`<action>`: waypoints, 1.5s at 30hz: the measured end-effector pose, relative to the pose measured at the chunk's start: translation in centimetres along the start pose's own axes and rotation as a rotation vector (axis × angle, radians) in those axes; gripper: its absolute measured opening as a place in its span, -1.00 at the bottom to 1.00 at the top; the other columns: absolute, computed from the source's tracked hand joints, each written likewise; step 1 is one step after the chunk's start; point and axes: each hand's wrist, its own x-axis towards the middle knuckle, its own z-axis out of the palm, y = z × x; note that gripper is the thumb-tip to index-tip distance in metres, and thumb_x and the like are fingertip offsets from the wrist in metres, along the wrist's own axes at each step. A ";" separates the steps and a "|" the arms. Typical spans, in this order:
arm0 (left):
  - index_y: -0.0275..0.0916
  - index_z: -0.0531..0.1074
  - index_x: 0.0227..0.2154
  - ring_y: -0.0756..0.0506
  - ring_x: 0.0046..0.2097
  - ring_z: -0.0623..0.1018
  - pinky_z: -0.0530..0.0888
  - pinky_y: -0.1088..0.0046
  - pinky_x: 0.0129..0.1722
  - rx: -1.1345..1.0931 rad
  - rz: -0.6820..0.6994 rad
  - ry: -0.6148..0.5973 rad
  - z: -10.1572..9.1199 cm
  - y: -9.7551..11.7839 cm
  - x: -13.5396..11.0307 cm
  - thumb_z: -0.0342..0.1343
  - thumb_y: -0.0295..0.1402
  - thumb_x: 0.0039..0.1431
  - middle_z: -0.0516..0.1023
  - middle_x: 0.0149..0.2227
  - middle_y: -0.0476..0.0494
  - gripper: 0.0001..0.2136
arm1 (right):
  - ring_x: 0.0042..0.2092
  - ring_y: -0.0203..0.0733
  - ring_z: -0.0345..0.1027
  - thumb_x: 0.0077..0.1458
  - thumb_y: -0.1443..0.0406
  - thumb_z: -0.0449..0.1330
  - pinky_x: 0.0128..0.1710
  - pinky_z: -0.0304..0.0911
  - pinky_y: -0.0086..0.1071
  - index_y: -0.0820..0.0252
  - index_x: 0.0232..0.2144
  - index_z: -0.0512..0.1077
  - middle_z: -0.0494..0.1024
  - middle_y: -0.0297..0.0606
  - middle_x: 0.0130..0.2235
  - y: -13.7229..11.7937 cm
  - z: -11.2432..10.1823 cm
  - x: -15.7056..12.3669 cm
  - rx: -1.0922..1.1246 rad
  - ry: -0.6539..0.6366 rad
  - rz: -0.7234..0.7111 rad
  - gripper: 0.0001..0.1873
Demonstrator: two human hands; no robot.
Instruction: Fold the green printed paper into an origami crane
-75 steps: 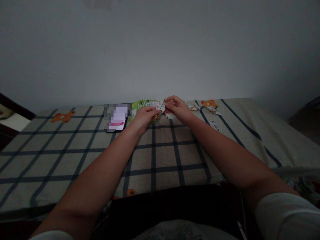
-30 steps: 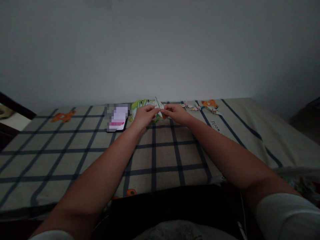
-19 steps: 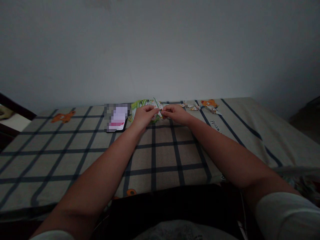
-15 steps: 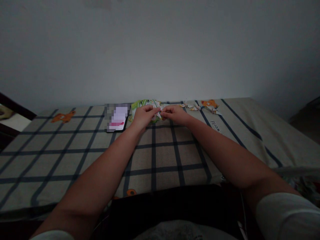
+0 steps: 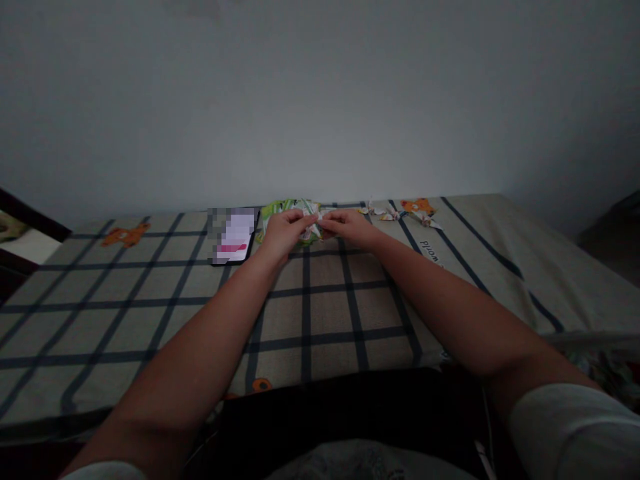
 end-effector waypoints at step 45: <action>-0.34 0.54 -0.48 0.02 -0.42 0.53 0.50 0.46 -0.29 -0.231 -0.096 -0.036 0.6 0.5 -0.5 0.34 -0.22 -0.12 0.58 -0.43 -0.15 -0.74 | -0.13 -0.11 0.39 0.10 0.12 0.25 -0.26 0.39 -0.27 0.16 -0.37 0.50 0.54 -0.11 -0.19 -0.3 -0.2 -0.3 -0.520 0.239 -0.401 -0.77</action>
